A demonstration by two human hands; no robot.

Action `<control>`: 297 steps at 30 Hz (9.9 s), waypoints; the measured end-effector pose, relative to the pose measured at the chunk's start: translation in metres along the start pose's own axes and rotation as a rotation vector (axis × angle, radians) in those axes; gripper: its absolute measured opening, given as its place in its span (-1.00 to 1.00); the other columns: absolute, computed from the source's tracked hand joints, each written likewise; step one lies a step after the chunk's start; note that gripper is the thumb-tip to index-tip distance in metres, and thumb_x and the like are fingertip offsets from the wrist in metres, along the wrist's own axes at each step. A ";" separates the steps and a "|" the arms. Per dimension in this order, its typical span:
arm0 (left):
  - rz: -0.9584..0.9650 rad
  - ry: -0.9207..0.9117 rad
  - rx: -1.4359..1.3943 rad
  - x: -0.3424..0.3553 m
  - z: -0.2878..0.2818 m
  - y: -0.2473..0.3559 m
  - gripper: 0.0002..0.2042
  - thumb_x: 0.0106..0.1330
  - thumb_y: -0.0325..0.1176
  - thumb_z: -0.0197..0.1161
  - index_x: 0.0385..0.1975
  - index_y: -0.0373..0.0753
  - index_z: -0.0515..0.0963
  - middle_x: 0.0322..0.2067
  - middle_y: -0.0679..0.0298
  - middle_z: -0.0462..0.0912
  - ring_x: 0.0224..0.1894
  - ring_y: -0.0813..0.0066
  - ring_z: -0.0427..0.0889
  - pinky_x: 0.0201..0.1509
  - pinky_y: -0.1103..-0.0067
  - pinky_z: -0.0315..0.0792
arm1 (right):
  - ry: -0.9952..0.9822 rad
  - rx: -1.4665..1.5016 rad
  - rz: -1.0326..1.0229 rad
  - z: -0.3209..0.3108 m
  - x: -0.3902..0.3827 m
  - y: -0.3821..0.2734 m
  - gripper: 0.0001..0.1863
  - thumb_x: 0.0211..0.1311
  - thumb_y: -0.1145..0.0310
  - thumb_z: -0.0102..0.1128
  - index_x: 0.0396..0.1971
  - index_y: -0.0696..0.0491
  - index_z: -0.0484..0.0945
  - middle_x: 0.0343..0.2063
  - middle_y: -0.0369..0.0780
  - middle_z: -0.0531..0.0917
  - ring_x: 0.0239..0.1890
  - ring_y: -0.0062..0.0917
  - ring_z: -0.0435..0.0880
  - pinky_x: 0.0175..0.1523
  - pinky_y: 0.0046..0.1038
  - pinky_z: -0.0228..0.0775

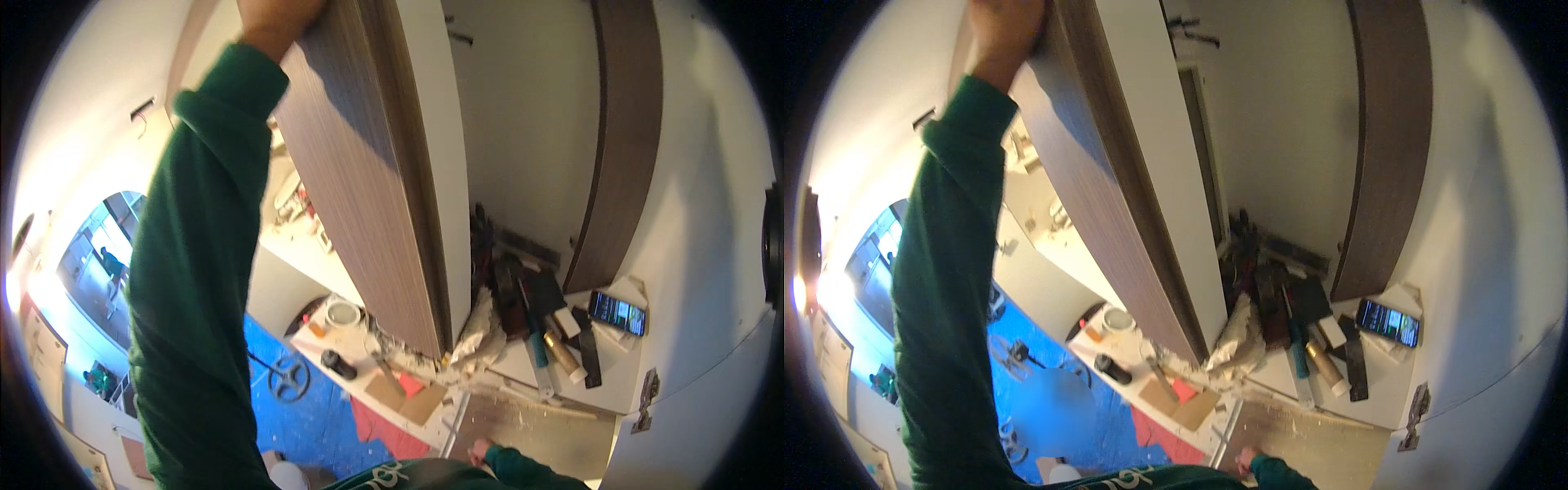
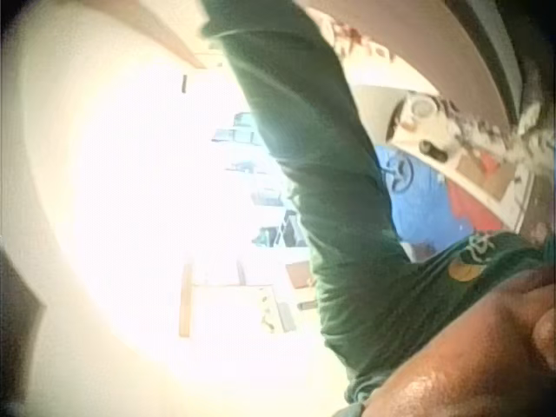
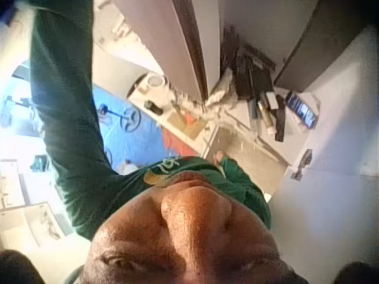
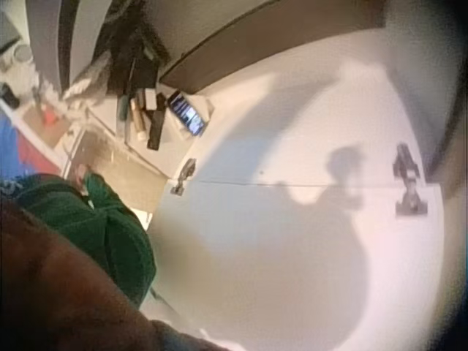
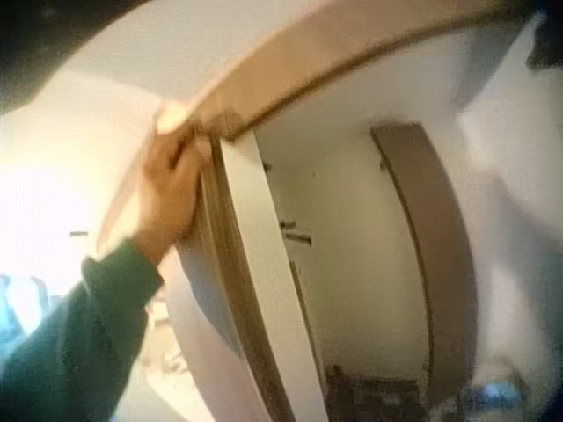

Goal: The person applies edge banding to a wooden cabinet door using a utility knife to trim the excess and a plastic scraper to press the edge into place. The person repeatedly trims and presses the edge along the door's perimeter.

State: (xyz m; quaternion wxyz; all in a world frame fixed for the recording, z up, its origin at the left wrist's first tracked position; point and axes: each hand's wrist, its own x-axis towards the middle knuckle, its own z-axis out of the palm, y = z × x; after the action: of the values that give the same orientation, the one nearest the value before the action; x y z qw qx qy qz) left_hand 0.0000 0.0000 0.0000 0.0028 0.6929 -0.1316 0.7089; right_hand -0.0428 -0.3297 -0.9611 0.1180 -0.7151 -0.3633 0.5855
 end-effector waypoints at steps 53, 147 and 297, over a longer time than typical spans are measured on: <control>-0.036 0.209 -0.175 -0.024 0.000 -0.007 -0.64 0.37 -0.40 0.09 0.11 -0.41 0.50 0.16 -0.13 0.46 0.22 -0.14 0.45 0.35 0.22 0.34 | 2.024 -0.843 -0.764 -0.342 -0.649 -0.567 -0.57 0.51 0.29 0.08 0.33 -0.14 0.51 -0.06 -0.06 0.73 -0.13 -0.30 0.72 0.09 -0.37 0.51; -0.028 0.299 -0.228 -0.044 -0.003 -0.023 -0.55 0.26 -0.34 0.23 0.14 -0.38 0.52 0.21 -0.06 0.50 0.33 -0.12 0.39 0.47 0.16 0.21 | 1.874 -0.182 -0.999 -0.362 -0.576 -0.602 -0.54 0.55 0.31 0.07 0.39 -0.12 0.45 -0.39 -0.38 0.52 -0.54 -0.73 0.47 -0.45 -0.62 0.42; -0.031 0.404 -0.086 -0.025 0.008 -0.039 -0.64 0.32 -0.35 0.09 0.05 -0.36 0.58 0.07 0.00 0.58 0.20 0.04 0.47 0.34 0.21 0.19 | 1.777 -0.146 -0.906 -0.347 -0.605 -0.643 -0.50 0.57 0.33 -0.03 0.45 -0.12 0.38 -0.48 -0.42 0.39 -0.63 -0.77 0.27 -0.58 -0.63 0.23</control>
State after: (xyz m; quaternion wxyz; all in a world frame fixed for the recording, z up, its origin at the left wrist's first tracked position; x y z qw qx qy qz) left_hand 0.0158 0.0408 -0.0174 0.0696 0.5377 -0.1479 0.8271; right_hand 0.0021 -0.1832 -0.0246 0.5145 -0.6928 -0.4167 -0.2857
